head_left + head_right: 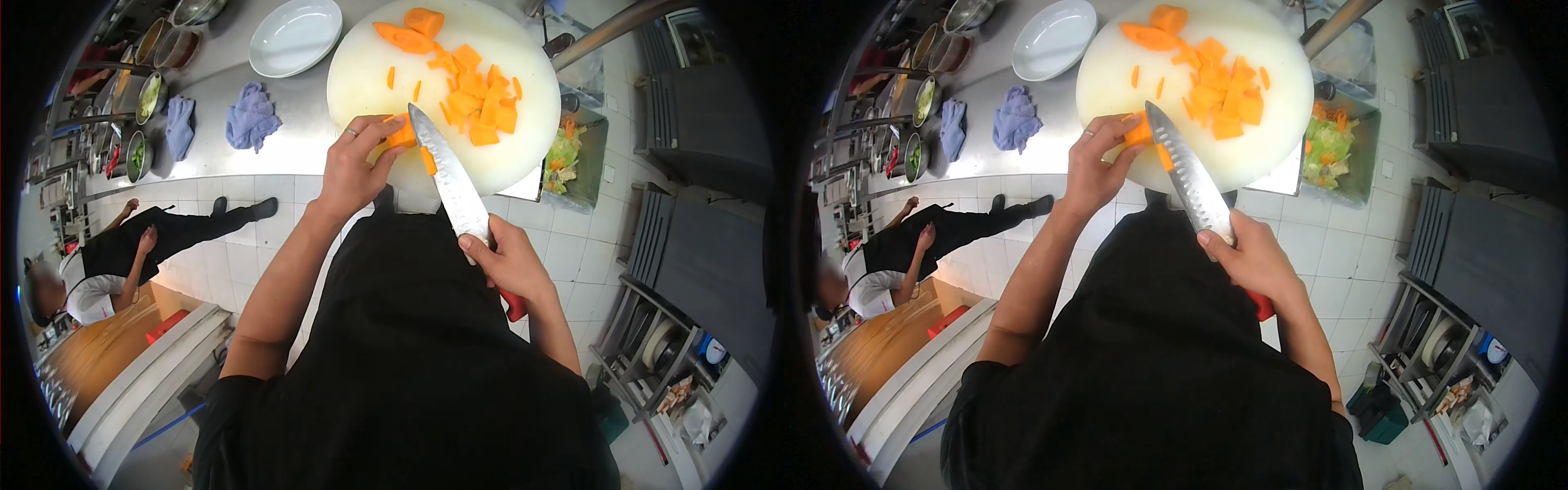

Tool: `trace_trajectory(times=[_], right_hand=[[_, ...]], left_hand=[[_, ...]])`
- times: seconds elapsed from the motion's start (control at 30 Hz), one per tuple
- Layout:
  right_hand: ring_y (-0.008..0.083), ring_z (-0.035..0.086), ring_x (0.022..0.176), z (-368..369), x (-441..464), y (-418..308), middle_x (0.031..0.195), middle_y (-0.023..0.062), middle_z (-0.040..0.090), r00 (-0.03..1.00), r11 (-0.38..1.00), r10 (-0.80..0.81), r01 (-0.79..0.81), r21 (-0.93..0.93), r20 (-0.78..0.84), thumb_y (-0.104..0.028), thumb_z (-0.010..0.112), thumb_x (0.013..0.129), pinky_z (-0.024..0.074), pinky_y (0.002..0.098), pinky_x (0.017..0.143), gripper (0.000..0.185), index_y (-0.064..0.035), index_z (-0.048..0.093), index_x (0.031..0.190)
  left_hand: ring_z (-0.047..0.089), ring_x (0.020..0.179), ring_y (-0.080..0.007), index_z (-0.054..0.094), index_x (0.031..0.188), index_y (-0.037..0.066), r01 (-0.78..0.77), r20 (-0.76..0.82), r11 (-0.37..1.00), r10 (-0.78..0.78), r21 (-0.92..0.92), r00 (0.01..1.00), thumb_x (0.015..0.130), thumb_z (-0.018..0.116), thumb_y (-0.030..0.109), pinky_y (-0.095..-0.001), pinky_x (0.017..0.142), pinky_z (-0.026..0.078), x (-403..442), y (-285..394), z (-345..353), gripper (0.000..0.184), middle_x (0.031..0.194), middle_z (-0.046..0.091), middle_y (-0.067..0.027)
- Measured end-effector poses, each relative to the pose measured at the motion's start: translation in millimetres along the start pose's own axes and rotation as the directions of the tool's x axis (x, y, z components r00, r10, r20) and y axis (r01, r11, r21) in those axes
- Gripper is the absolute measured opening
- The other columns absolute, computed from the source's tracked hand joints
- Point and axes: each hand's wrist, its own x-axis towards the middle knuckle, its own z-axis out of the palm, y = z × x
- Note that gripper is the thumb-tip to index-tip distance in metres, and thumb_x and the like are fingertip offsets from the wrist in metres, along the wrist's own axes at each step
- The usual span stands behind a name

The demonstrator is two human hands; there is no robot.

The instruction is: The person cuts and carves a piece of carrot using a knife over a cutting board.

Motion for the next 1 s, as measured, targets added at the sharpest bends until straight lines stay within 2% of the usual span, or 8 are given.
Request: trace_trajectory(times=[0.07,0.13,0.27,0.33,0.53,0.73,0.8,1.0], right_hand=[[0.0159,0.066,0.059,0,-2,-6,0.082,0.0087,0.070,1.000,1.000,0.013,-0.013,-0.016,-0.008,-0.037,0.071,0.106,0.0547,0.0327,0.054,0.040,0.0021,0.066,0.114],[0.0166,0.066,0.059,2,-1,-7,0.081,0.0092,0.071,0.999,0.999,0.026,-0.026,-0.033,-0.018,-0.037,0.072,0.106,0.0545,0.0339,0.055,0.040,0.0020,0.066,0.112],[0.0213,0.069,0.061,2,2,-9,0.077,0.0123,0.071,0.999,0.995,-0.004,0.000,-0.098,-0.040,-0.038,0.072,0.105,0.0549,0.0386,0.062,0.041,0.0025,0.065,0.107],[0.0228,0.070,0.063,2,4,-10,0.077,0.0135,0.071,0.999,0.994,-0.015,0.011,-0.107,-0.039,-0.039,0.072,0.105,0.0552,0.0397,0.064,0.043,0.0029,0.065,0.106],[0.0238,0.071,0.065,1,6,-19,0.077,0.0150,0.072,0.999,0.989,0.018,-0.024,-0.147,-0.043,-0.041,0.071,0.105,0.0558,0.0405,0.067,0.045,0.0041,0.065,0.105],[0.0356,0.075,0.076,-2,8,-23,0.083,0.0229,0.074,0.997,0.968,-0.029,0.012,-0.250,-0.066,-0.043,0.070,0.105,0.0564,0.0458,0.074,0.050,0.0065,0.066,0.106],[0.0431,0.075,0.084,-3,7,-29,0.087,0.0275,0.074,0.998,0.964,0.000,-0.016,-0.266,-0.058,-0.044,0.070,0.104,0.0562,0.0488,0.079,0.052,0.0078,0.066,0.105],[0.0519,0.073,0.094,-4,4,-45,0.093,0.0339,0.074,0.995,0.909,-0.025,-0.019,-0.417,-0.101,-0.043,0.069,0.106,0.0559,0.0539,0.085,0.053,0.0098,0.064,0.107]], left_hand=[[0.075,0.108,-0.0291,0.076,0.134,0.007,-0.005,0.003,1.000,0.005,0.000,1.000,0.089,0.083,-0.003,-0.0370,0.094,0.064,0,-1,1,0.046,0.126,0.075,-0.0140],[0.075,0.101,-0.0334,0.076,0.133,0.010,-0.063,-0.037,0.998,0.062,-0.012,0.997,0.088,0.083,0.001,-0.0408,0.085,0.062,0,-3,2,0.046,0.114,0.074,-0.0150],[0.075,0.101,-0.0331,0.076,0.132,0.009,-0.074,-0.038,0.997,0.074,-0.007,0.997,0.088,0.084,0.001,-0.0408,0.085,0.063,0,-4,2,0.046,0.114,0.074,-0.0149],[0.076,0.108,-0.0298,0.076,0.132,0.006,-0.019,0.005,1.000,0.018,0.005,1.000,0.089,0.083,-0.003,-0.0369,0.093,0.064,0,0,0,0.045,0.125,0.075,-0.0154],[0.076,0.110,-0.0314,0.076,0.130,0.006,-0.032,-0.012,0.999,0.032,0.010,0.999,0.088,0.084,-0.002,-0.0387,0.092,0.064,0,-1,0,0.043,0.124,0.075,-0.0161],[0.076,0.100,-0.0339,0.077,0.130,0.008,-0.082,-0.048,0.996,0.083,0.037,0.995,0.087,0.084,0.001,-0.0408,0.087,0.063,1,-1,1,0.044,0.115,0.074,-0.0160],[0.076,0.100,-0.0335,0.077,0.129,0.008,-0.078,-0.051,0.997,0.080,0.025,0.996,0.087,0.084,0.001,-0.0407,0.086,0.063,2,-1,1,0.044,0.115,0.074,-0.0156],[0.076,0.100,-0.0326,0.078,0.128,0.009,-0.065,-0.052,0.998,0.066,0.027,0.996,0.086,0.084,0.000,-0.0396,0.086,0.064,2,1,1,0.043,0.114,0.075,-0.0145]])
